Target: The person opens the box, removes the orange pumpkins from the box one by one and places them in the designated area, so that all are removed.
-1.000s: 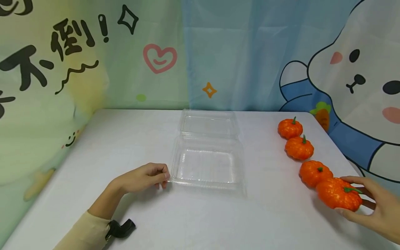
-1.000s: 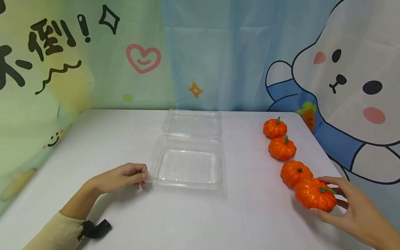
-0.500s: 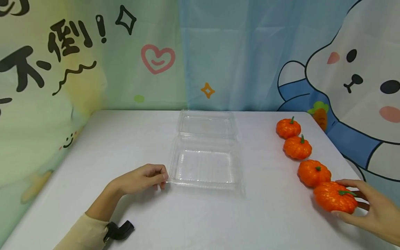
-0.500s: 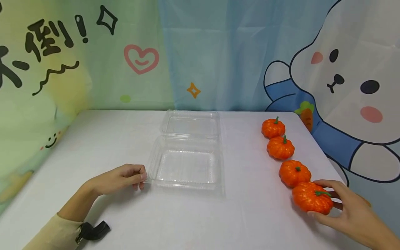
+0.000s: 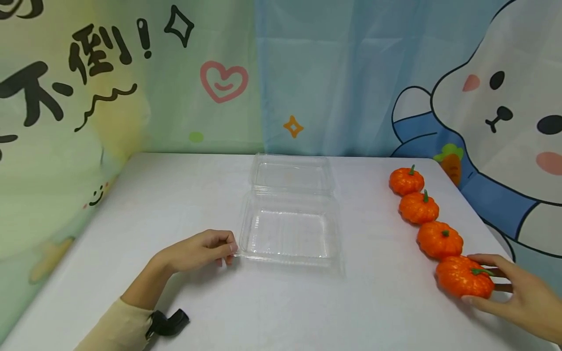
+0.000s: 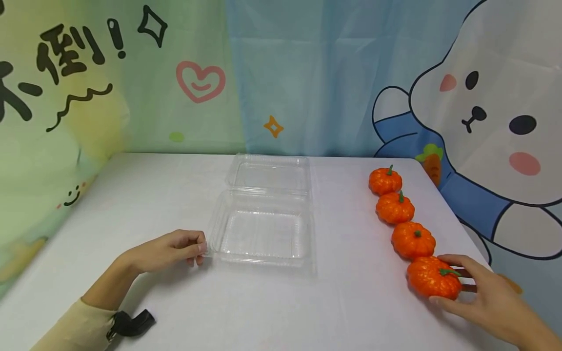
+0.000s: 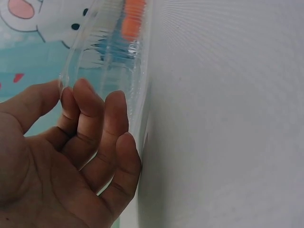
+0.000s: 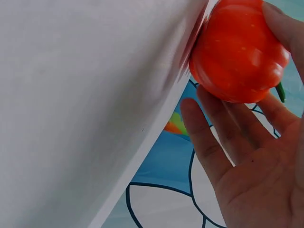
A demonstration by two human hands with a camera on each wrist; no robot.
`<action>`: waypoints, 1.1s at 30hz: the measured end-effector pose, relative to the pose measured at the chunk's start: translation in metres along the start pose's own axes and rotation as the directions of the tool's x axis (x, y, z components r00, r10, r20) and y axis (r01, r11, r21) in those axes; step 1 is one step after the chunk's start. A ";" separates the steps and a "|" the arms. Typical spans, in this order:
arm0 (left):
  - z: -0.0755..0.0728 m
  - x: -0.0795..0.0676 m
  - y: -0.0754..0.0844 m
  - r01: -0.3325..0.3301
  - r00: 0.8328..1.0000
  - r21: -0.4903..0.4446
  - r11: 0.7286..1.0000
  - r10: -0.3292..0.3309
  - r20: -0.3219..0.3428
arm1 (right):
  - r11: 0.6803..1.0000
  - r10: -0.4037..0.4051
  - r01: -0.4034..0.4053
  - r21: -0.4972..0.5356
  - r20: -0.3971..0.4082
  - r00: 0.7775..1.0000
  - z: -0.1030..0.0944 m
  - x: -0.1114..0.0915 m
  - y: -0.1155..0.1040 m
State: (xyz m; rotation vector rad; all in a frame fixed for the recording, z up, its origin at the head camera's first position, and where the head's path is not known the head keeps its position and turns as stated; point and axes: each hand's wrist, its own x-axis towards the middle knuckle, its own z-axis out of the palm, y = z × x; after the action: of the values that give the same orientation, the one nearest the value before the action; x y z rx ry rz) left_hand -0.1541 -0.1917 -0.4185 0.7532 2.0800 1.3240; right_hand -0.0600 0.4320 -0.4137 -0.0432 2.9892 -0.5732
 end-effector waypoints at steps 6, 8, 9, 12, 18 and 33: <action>0.001 0.001 0.002 -0.002 1.000 -0.006 1.000 0.002 0.006 | 0.999 0.034 -0.033 -0.020 0.049 0.998 0.002 0.004 0.008; 0.001 0.002 0.002 -0.001 1.000 -0.005 1.000 0.001 0.009 | 0.999 0.051 -0.049 -0.020 0.066 0.997 0.003 0.005 0.011; 0.001 0.002 0.002 0.000 1.000 -0.005 1.000 0.000 0.010 | 0.998 0.061 -0.060 -0.020 0.075 0.995 0.003 0.006 0.011; 0.002 0.003 0.002 -0.001 1.000 -0.004 1.000 0.002 0.012 | 0.997 0.080 -0.079 -0.018 0.098 0.992 0.003 0.005 0.012; 0.002 0.005 0.002 0.015 1.000 -0.005 1.000 -0.015 0.020 | 0.998 0.064 -0.064 -0.010 0.120 0.991 0.000 0.005 0.007; -0.006 0.003 -0.001 0.042 0.998 0.100 0.994 -0.038 -0.048 | 0.987 -0.157 0.160 0.005 -0.167 0.973 -0.012 0.030 -0.029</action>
State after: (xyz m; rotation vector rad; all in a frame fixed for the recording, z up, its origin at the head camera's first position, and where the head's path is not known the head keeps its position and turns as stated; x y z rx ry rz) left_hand -0.1606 -0.1931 -0.4175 0.7254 2.2011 1.2336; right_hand -0.0904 0.4083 -0.3948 -0.2463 3.1623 -0.6506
